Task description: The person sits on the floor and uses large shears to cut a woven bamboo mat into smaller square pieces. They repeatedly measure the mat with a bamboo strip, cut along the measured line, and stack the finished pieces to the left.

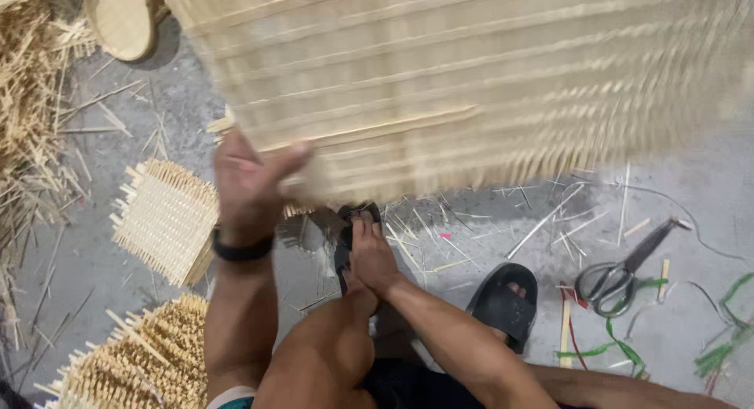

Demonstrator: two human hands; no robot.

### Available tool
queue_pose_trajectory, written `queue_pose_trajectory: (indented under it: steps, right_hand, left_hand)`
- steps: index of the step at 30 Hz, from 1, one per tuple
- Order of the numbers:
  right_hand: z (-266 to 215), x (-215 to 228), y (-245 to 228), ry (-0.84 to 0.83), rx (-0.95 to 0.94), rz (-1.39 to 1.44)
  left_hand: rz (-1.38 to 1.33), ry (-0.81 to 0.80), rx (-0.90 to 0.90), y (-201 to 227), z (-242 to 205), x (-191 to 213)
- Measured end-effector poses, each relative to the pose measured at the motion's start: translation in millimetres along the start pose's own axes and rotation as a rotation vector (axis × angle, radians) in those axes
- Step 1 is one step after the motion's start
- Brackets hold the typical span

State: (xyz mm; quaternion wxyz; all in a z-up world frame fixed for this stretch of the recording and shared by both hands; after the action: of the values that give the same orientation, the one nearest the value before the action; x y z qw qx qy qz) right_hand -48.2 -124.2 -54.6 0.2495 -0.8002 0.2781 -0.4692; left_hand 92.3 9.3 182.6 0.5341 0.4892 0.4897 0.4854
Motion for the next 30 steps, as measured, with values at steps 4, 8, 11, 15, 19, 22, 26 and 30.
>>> queue_pose_trajectory:
  steps: [4,8,11,15,19,22,26,30]
  right_hand:
    - [-3,22,24,0.070,0.096,0.092]
    - [-20,89,63,-0.459,-0.244,0.145]
    - [-61,128,78,-0.586,-0.330,0.003]
    - [-92,133,85,-0.740,-0.460,0.069]
    - [-85,100,79,-0.677,-0.399,0.218]
    - [-70,73,65,-0.642,-0.488,0.409]
    - [-67,62,44,-0.614,-0.532,0.504]
    - [-83,76,35,-0.639,-0.458,0.455]
  left_hand:
    - [-0.182,0.214,0.109,-39,-13,72]
    - [-0.202,0.313,0.327,-134,-34,142]
    - [-0.248,0.373,0.401,-186,-47,166]
    - [-0.330,0.351,0.389,-194,-45,169]
    - [-0.404,0.332,0.377,-173,-42,161]
    - [-0.398,0.326,0.376,-165,-43,157]
    - [-0.366,0.333,0.373,-169,-45,158]
    - [-0.320,0.322,0.356,-173,-43,162]
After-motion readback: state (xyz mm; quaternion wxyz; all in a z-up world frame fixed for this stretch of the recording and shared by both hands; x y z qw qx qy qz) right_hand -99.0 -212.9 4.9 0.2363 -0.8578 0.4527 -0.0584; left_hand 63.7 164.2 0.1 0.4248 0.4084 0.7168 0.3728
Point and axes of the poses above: each hand's wrist, its own z-axis towards the middle knuckle, its own x-axis out of the back of the hand, y = z × x, the point moved 2 cm from there along z, towards the middle knuckle, and after that the axes turned 10 degrees about -x, right-handed, at the moved point
